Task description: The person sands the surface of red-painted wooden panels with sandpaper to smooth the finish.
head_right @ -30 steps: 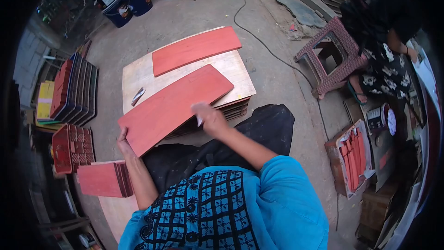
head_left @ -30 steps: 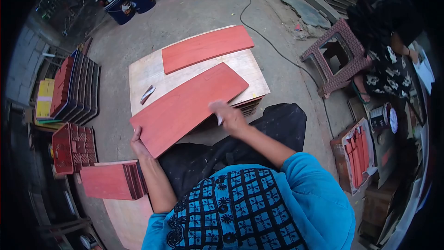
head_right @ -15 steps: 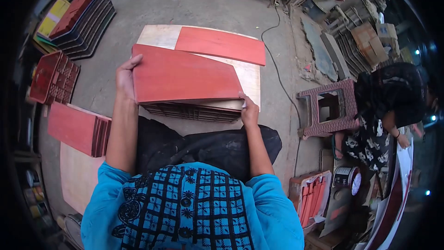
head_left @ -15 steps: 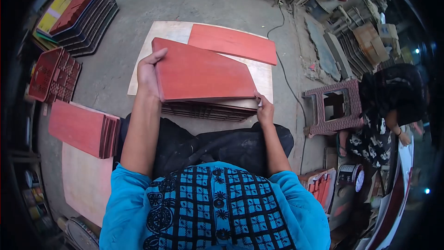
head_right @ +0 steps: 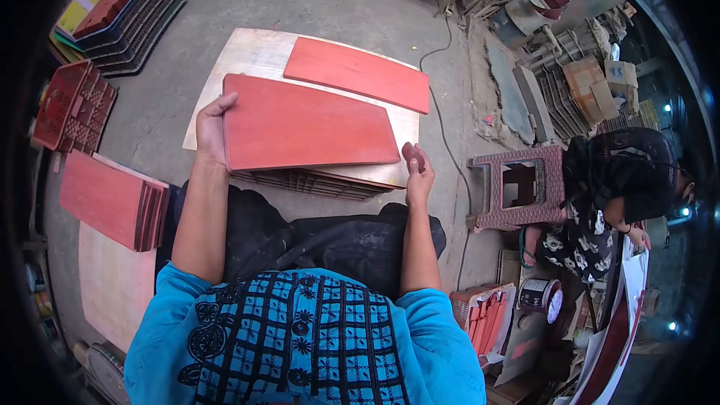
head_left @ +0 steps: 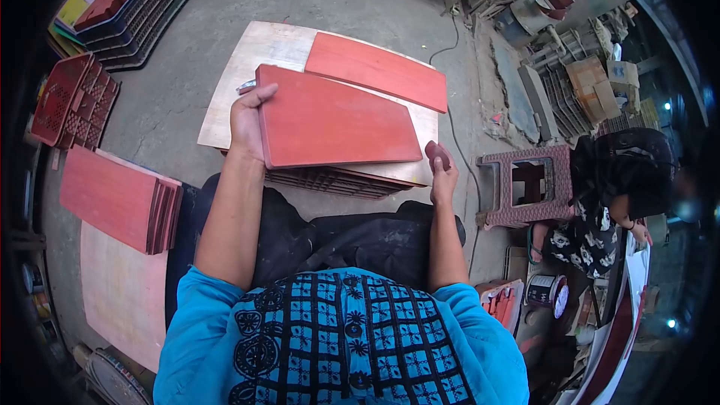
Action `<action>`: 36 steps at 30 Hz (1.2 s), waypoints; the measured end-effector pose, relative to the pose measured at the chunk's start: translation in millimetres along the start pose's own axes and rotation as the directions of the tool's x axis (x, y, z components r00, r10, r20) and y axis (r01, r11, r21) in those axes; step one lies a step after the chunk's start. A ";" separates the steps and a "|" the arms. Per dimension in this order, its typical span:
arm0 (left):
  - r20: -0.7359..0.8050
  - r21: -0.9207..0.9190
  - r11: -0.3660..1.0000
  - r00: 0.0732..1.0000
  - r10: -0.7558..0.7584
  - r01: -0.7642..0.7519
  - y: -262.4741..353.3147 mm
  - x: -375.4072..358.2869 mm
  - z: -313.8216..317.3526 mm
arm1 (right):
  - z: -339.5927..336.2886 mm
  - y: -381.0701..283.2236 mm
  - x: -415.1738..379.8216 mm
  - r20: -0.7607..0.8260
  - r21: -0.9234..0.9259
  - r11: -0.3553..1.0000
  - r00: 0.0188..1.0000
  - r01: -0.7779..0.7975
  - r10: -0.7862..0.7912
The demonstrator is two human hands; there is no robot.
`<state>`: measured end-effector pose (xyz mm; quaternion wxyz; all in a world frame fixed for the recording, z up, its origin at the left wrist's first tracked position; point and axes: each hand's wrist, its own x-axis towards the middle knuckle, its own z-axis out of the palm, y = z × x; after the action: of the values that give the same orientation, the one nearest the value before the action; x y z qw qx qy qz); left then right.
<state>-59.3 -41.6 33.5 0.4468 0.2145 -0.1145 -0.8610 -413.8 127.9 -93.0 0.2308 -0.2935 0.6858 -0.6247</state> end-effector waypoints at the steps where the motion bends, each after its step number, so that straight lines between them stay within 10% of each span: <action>1: -0.051 0.028 1.000 0.999 -0.001 0.002 -1.2 -1.5 0.5 | 5.9 -1.9 -0.1 -0.024 0.026 1.000 1.000 0.004 -0.004; 19: -0.168 0.133 0.982 0.979 -0.112 0.135 4.8 3.1 -25.5 | 32.4 10.7 23.6 -0.352 0.191 0.980 0.936 0.058 0.014; 22: -0.193 0.144 0.979 0.974 -0.117 0.146 5.0 0.8 -25.3 | 37.3 21.3 22.0 -0.167 -0.238 0.938 0.941 0.252 -0.295; 25: -0.202 0.159 0.977 0.974 -0.105 0.139 4.1 1.8 -32.0 | 51.3 7.2 1.6 0.082 -0.665 0.738 0.994 0.112 -0.077; 29: -0.216 0.188 0.976 0.974 -0.067 0.108 3.2 6.1 -43.1 | 120.7 -27.5 -53.5 0.342 -0.118 0.949 0.909 0.293 -0.238; 31: -0.235 0.230 0.970 0.972 -0.026 0.081 4.1 5.9 -42.2 | 136.8 -75.2 -90.5 0.558 -0.257 0.767 0.738 0.588 -0.379; 36: -0.263 0.245 0.964 0.964 -0.033 0.100 4.5 7.6 -56.4 | 58.5 0.5 -15.7 0.343 -0.419 0.822 0.905 0.386 -0.250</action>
<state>-33.3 -50.7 -16.5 0.3970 0.3837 -0.1586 -0.8185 -362.6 96.6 -100.9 0.1353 -0.5355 0.7203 -0.4196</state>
